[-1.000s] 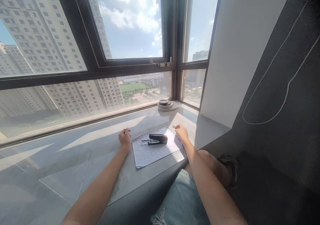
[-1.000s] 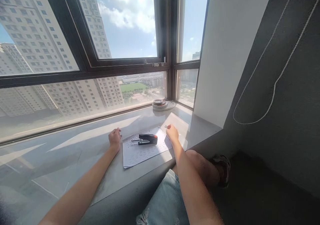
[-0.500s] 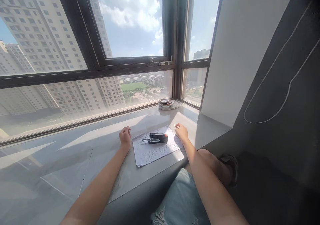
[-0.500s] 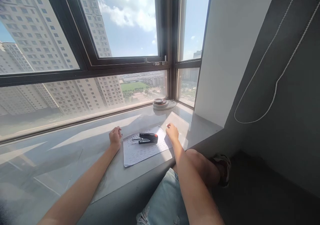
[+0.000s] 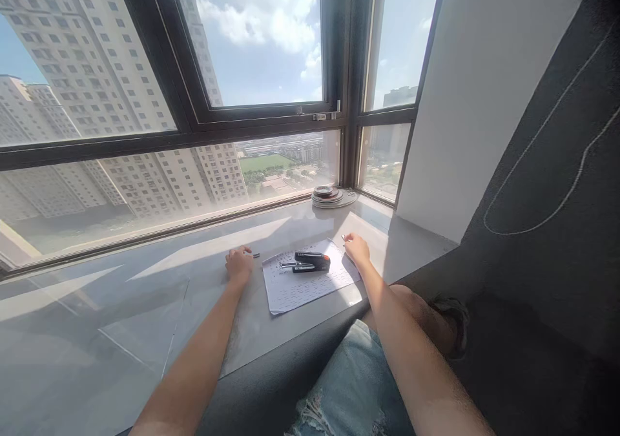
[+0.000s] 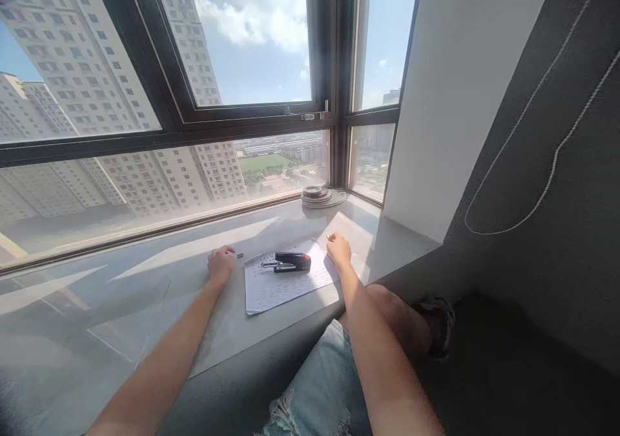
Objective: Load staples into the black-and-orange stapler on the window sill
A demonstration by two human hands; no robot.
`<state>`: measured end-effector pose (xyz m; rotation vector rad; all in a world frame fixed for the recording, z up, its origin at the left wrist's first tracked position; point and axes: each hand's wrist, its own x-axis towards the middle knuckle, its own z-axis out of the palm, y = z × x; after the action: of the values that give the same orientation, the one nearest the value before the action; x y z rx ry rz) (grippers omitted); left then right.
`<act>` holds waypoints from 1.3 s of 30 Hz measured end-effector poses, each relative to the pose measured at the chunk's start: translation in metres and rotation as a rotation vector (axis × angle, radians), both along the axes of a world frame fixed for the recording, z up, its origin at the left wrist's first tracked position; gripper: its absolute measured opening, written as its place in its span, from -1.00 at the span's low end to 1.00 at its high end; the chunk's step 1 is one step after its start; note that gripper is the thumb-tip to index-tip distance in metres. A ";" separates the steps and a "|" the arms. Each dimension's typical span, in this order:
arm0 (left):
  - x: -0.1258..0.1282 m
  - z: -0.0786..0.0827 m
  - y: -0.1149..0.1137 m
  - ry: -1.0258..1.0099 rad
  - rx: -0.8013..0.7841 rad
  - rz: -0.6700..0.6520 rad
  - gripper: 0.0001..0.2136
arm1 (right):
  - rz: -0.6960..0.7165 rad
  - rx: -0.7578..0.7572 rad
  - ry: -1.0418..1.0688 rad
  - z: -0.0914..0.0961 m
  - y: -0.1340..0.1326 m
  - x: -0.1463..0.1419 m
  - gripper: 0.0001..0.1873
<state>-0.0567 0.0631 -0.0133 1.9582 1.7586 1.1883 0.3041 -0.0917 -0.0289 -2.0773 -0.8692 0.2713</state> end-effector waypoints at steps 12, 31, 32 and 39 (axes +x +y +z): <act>0.003 -0.006 -0.001 0.384 -0.048 -0.132 -0.83 | -0.037 0.045 0.008 -0.002 -0.006 -0.009 -0.68; 0.046 -0.002 -0.025 0.039 0.337 -0.832 -0.74 | 0.595 0.486 -0.032 0.025 -0.030 -0.062 -0.77; 0.046 -0.002 -0.026 0.033 0.345 -0.871 -0.73 | 0.671 0.465 -0.044 0.025 -0.030 -0.064 -0.73; 0.047 0.002 -0.032 0.033 0.331 -0.965 -0.74 | 0.863 0.364 -0.315 0.006 -0.023 -0.069 -0.53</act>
<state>-0.0098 0.0309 -0.0117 2.5174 0.4340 1.0799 0.2354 -0.1148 -0.0231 -1.3262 -1.8360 0.2114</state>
